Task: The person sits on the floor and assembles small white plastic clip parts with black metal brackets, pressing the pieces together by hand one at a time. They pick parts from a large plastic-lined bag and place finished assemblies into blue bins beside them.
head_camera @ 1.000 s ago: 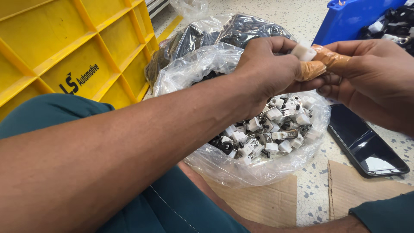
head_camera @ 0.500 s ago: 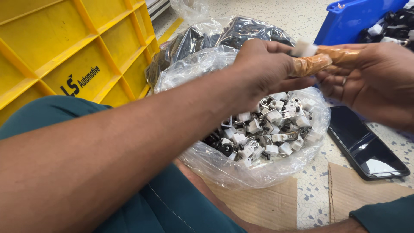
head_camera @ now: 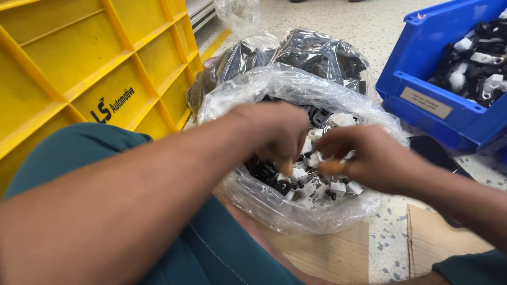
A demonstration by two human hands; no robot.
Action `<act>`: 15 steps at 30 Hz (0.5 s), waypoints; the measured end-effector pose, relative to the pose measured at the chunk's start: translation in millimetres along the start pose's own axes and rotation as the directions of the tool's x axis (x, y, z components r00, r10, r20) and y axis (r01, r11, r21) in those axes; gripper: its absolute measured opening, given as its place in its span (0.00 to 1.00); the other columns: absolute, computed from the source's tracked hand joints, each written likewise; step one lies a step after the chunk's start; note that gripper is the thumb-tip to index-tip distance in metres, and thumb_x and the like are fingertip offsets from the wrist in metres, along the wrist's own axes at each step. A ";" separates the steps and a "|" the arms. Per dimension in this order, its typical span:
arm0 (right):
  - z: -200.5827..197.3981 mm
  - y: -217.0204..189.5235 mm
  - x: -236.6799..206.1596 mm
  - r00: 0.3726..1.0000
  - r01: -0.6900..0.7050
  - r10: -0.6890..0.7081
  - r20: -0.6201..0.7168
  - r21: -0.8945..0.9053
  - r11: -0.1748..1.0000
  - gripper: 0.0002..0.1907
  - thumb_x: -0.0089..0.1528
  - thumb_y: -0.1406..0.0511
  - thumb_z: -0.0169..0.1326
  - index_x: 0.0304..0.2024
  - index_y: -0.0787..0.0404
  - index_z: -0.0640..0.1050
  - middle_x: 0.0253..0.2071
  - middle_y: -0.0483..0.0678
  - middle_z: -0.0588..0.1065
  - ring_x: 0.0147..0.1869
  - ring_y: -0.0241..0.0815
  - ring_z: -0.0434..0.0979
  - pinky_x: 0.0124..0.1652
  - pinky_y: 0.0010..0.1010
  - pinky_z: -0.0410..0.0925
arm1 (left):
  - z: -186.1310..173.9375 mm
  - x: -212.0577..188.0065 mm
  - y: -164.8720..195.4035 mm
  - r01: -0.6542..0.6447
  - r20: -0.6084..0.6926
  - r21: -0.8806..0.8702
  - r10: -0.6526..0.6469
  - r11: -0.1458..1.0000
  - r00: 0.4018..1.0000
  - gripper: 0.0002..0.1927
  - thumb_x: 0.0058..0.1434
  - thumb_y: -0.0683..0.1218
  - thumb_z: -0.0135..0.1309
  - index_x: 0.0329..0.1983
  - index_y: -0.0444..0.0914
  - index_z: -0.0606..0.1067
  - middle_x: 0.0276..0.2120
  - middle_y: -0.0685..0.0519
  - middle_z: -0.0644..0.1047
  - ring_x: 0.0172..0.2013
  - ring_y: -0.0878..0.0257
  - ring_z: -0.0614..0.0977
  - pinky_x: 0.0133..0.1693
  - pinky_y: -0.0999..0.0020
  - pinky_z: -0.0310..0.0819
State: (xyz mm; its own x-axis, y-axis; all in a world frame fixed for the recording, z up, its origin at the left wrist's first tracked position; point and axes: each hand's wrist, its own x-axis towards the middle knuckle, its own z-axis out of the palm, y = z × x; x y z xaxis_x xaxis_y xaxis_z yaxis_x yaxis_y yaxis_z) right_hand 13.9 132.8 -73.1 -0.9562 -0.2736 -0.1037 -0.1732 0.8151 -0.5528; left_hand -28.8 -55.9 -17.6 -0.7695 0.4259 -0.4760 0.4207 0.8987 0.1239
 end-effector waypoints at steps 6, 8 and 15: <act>37.1 -4.4 -12.4 0.839 0.545 -0.541 0.061 -0.084 0.834 0.17 0.56 0.70 0.61 0.48 0.52 0.84 0.56 0.47 0.78 0.55 0.49 0.83 0.52 0.40 0.75 | 34.3 16.6 13.5 -0.061 -0.065 0.217 0.077 0.974 0.995 0.18 0.45 0.43 0.72 0.42 0.41 0.85 0.39 0.46 0.85 0.40 0.55 0.87 0.40 0.59 0.84; 37.8 -1.9 -16.6 0.874 0.485 -0.480 0.080 -0.070 0.872 0.22 0.55 0.72 0.59 0.51 0.50 0.83 0.57 0.47 0.76 0.56 0.49 0.81 0.52 0.40 0.74 | 39.1 21.8 12.8 -0.041 -0.083 0.216 0.061 0.976 0.995 0.17 0.43 0.42 0.71 0.39 0.41 0.86 0.37 0.46 0.85 0.40 0.55 0.88 0.40 0.59 0.85; 34.8 -3.5 -24.8 0.902 0.423 -0.419 0.103 -0.017 0.906 0.20 0.56 0.73 0.58 0.50 0.53 0.80 0.56 0.51 0.71 0.58 0.53 0.76 0.55 0.43 0.72 | 34.6 14.8 8.2 0.107 -0.039 0.160 -0.102 0.981 0.994 0.14 0.41 0.37 0.70 0.33 0.35 0.85 0.35 0.44 0.86 0.38 0.53 0.89 0.39 0.56 0.85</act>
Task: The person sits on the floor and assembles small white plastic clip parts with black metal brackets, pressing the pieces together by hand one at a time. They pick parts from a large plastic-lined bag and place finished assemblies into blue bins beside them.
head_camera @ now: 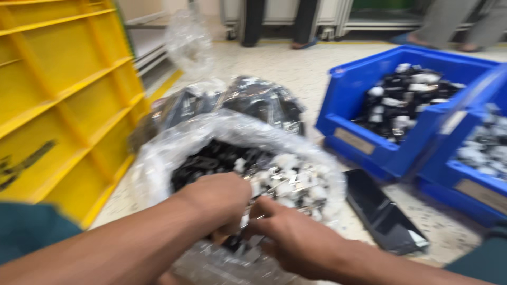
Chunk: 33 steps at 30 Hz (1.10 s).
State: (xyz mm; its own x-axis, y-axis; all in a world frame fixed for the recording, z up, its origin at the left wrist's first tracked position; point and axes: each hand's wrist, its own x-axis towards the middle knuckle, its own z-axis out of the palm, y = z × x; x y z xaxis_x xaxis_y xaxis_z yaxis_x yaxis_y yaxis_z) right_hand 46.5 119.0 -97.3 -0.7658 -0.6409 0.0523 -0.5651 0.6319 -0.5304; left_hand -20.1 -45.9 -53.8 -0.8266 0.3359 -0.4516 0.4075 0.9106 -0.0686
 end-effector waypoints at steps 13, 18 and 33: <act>4.0 0.9 -9.1 0.985 -0.010 0.020 -0.174 0.059 0.998 0.15 0.54 0.73 0.57 0.44 0.60 0.80 0.48 0.54 0.74 0.54 0.56 0.77 0.52 0.44 0.71 | -23.0 -0.6 -11.0 0.006 0.049 -0.158 0.002 0.987 0.999 0.15 0.47 0.38 0.72 0.38 0.41 0.82 0.34 0.49 0.86 0.35 0.59 0.88 0.30 0.69 0.85; 3.7 2.0 -8.7 0.981 -0.004 0.009 -0.192 0.028 1.000 0.14 0.53 0.73 0.56 0.43 0.63 0.79 0.45 0.54 0.78 0.50 0.56 0.80 0.50 0.44 0.73 | -31.2 -3.8 -16.5 0.070 0.110 -0.555 -0.010 0.829 0.994 0.09 0.53 0.41 0.70 0.35 0.32 0.84 0.31 0.46 0.86 0.32 0.58 0.88 0.32 0.69 0.82; 3.9 15.5 -11.1 0.921 -0.135 0.208 -0.331 0.230 0.964 0.15 0.58 0.65 0.64 0.46 0.62 0.79 0.39 0.51 0.82 0.44 0.43 0.84 0.44 0.37 0.76 | -38.4 -5.6 -30.1 -0.016 -0.175 -0.551 -0.096 0.835 0.980 0.24 0.48 0.38 0.75 0.47 0.33 0.79 0.39 0.44 0.84 0.38 0.58 0.84 0.36 0.68 0.78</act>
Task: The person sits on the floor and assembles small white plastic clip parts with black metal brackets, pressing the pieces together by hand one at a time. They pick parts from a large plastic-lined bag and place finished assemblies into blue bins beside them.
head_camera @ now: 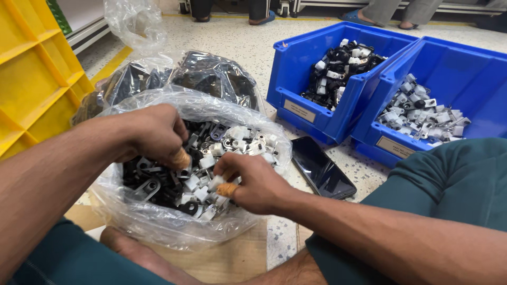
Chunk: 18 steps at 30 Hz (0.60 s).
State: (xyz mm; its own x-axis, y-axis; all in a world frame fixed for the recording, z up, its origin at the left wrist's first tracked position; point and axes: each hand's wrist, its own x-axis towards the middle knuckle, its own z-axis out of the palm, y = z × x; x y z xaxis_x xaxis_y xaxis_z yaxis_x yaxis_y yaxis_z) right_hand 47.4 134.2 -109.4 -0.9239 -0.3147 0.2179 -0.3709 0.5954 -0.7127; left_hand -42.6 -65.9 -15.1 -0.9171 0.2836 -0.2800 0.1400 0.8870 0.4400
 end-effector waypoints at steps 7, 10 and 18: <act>4.3 6.2 -5.3 0.964 -0.227 0.259 -0.061 0.321 0.920 0.15 0.58 0.68 0.63 0.47 0.64 0.76 0.38 0.48 0.78 0.40 0.40 0.82 0.36 0.32 0.78 | -0.6 3.0 2.0 -0.088 -0.096 -0.503 0.046 0.860 0.994 0.30 0.49 0.31 0.66 0.56 0.36 0.72 0.44 0.45 0.80 0.41 0.59 0.85 0.36 0.71 0.84; 7.5 2.3 -3.4 0.960 -0.250 0.276 -0.042 0.310 0.917 0.17 0.57 0.69 0.63 0.48 0.62 0.76 0.43 0.46 0.77 0.42 0.40 0.82 0.36 0.30 0.79 | 4.7 0.0 7.8 0.015 -0.052 -0.613 -0.059 0.790 0.997 0.30 0.57 0.28 0.48 0.62 0.43 0.68 0.44 0.42 0.81 0.37 0.50 0.86 0.32 0.64 0.84; -39.8 -29.1 9.1 0.845 -0.314 0.534 -0.021 0.789 0.528 0.08 0.64 0.74 0.48 0.46 0.62 0.72 0.43 0.53 0.78 0.46 0.47 0.84 0.46 0.38 0.79 | 17.5 -10.8 22.7 -0.010 0.006 -0.914 0.040 0.405 0.999 0.18 0.61 0.32 0.52 0.55 0.36 0.71 0.46 0.47 0.78 0.38 0.61 0.81 0.41 0.66 0.86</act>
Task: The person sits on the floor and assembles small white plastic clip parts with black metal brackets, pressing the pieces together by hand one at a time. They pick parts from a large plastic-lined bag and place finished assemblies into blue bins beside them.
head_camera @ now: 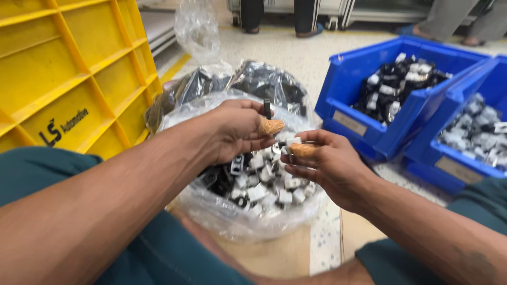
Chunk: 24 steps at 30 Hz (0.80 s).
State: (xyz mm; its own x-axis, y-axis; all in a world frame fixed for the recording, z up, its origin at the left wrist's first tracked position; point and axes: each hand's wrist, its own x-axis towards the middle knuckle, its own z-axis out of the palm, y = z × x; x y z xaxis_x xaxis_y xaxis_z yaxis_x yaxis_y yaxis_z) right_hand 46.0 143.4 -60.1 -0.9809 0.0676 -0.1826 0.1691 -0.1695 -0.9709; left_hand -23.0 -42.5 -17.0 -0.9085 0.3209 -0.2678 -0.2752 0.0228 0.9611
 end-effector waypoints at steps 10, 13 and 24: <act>-1.4 -56.1 -8.1 0.970 0.231 -0.225 0.091 -0.066 0.971 0.10 0.64 0.72 0.50 0.49 0.63 0.74 0.44 0.49 0.78 0.48 0.41 0.82 0.50 0.42 0.79 | 21.5 -5.6 6.4 -0.186 0.088 -0.201 0.207 0.962 0.974 0.20 0.59 0.31 0.54 0.55 0.32 0.72 0.46 0.46 0.79 0.42 0.61 0.86 0.45 0.74 0.87; -5.9 -62.5 -10.5 0.948 0.293 -0.274 0.160 -0.107 0.950 0.11 0.64 0.74 0.51 0.49 0.65 0.73 0.46 0.50 0.78 0.49 0.42 0.82 0.51 0.42 0.78 | 26.2 -6.6 4.1 -0.232 0.085 -0.140 0.245 0.963 0.966 0.18 0.58 0.32 0.58 0.52 0.32 0.74 0.45 0.45 0.80 0.44 0.60 0.86 0.46 0.73 0.86; -19.8 -45.8 -7.9 0.934 0.346 -0.352 0.051 -0.359 0.867 0.12 0.63 0.72 0.57 0.49 0.65 0.78 0.44 0.48 0.81 0.45 0.36 0.83 0.43 0.29 0.78 | 32.7 6.6 -8.9 -0.106 0.129 -0.151 0.126 0.983 0.984 0.19 0.61 0.35 0.53 0.56 0.33 0.72 0.49 0.43 0.77 0.45 0.60 0.85 0.49 0.73 0.87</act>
State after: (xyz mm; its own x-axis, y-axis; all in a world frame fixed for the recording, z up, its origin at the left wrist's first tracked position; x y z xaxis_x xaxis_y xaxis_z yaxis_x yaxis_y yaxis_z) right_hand 47.9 170.0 -17.3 -0.9811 0.0727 0.1794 -0.1586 0.2297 -0.9603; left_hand -16.3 -9.7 -25.1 -0.8879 0.4402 -0.1335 -0.2213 -0.1543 0.9629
